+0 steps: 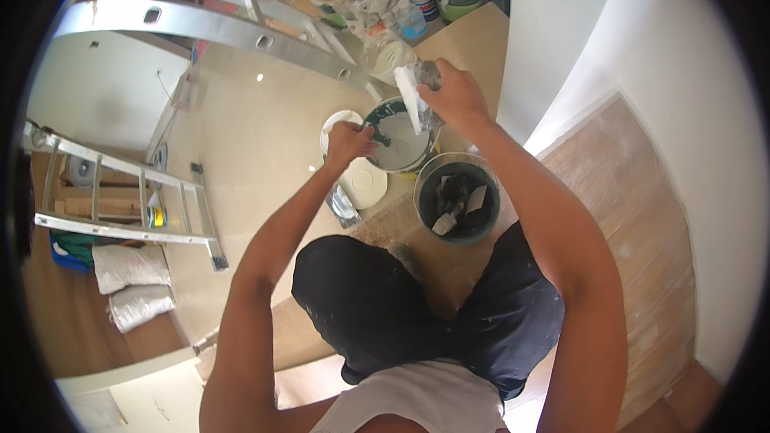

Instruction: The person applies wall compound to a wall using a trowel and hawk, smoothing the surface. They walk around the room, reload the hawk from a bucket, and continue applying compound to different wall sections.

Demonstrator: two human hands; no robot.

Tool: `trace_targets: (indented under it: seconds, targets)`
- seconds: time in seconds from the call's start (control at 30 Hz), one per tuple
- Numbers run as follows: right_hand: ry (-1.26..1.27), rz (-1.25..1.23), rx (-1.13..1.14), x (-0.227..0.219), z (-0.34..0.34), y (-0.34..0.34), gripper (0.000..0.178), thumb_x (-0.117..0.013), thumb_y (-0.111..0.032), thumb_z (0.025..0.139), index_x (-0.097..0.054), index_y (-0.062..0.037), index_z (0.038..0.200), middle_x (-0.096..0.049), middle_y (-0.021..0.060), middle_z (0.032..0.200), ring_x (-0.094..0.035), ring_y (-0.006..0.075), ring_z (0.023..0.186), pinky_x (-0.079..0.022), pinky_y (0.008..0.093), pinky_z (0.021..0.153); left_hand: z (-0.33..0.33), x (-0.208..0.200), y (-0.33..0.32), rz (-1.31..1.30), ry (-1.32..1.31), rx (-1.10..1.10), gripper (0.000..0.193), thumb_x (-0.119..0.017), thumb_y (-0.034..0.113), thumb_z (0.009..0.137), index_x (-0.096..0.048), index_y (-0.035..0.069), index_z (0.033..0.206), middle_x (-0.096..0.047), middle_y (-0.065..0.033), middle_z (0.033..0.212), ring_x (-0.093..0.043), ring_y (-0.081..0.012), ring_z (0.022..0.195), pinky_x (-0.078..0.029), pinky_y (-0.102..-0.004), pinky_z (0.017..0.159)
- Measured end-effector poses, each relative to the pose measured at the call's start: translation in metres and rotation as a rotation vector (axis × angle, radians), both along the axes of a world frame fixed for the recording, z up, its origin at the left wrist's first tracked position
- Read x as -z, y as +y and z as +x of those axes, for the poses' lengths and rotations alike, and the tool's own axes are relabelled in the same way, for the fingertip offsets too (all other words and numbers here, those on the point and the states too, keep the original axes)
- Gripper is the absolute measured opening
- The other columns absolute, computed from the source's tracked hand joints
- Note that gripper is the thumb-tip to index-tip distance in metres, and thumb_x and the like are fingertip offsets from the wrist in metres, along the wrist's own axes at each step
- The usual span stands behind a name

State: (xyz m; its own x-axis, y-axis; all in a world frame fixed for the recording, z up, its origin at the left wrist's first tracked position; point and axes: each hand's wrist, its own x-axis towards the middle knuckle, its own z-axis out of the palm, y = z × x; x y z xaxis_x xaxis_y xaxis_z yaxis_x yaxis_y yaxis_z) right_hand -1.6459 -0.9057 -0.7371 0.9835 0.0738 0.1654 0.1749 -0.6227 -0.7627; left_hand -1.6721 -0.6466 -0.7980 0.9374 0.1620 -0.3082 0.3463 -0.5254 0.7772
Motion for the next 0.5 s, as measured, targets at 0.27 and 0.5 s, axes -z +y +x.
trace_targets:
  seconds: [0.27, 0.5]
  targets:
    - [0.071, 0.219, -0.109, -0.016, -0.003, -0.012, 0.042, -0.07, -0.029, 0.081, -0.059, 0.0015, 0.109, -0.068, 0.0203, 0.094, -0.067, 0.0302, 0.087, -0.05, 0.0372, 0.078, -0.045, 0.036, 0.11, 0.067, 0.012, -0.326, 0.049, -0.062, 0.043, 0.086, -0.067, -0.005, 0.076, -0.062, -0.013, 0.053, -0.062, -0.0197, 0.047, -0.052, -0.0327, 0.053]
    - [0.265, 0.56, -0.213, -0.008, -0.001, -0.007, 0.037, -0.073, -0.024, 0.083, -0.06, 0.0004, 0.108, -0.068, 0.0096, 0.096, -0.065, 0.0177, 0.084, -0.05, 0.0304, 0.076, -0.137, 0.193, 0.147, 0.615, -0.161, -0.247, 0.062, -0.078, 0.01, 0.071, -0.05, -0.003, 0.124, -0.054, -0.0284, 0.123, -0.055, -0.0369, 0.115, -0.048, -0.042, 0.095]
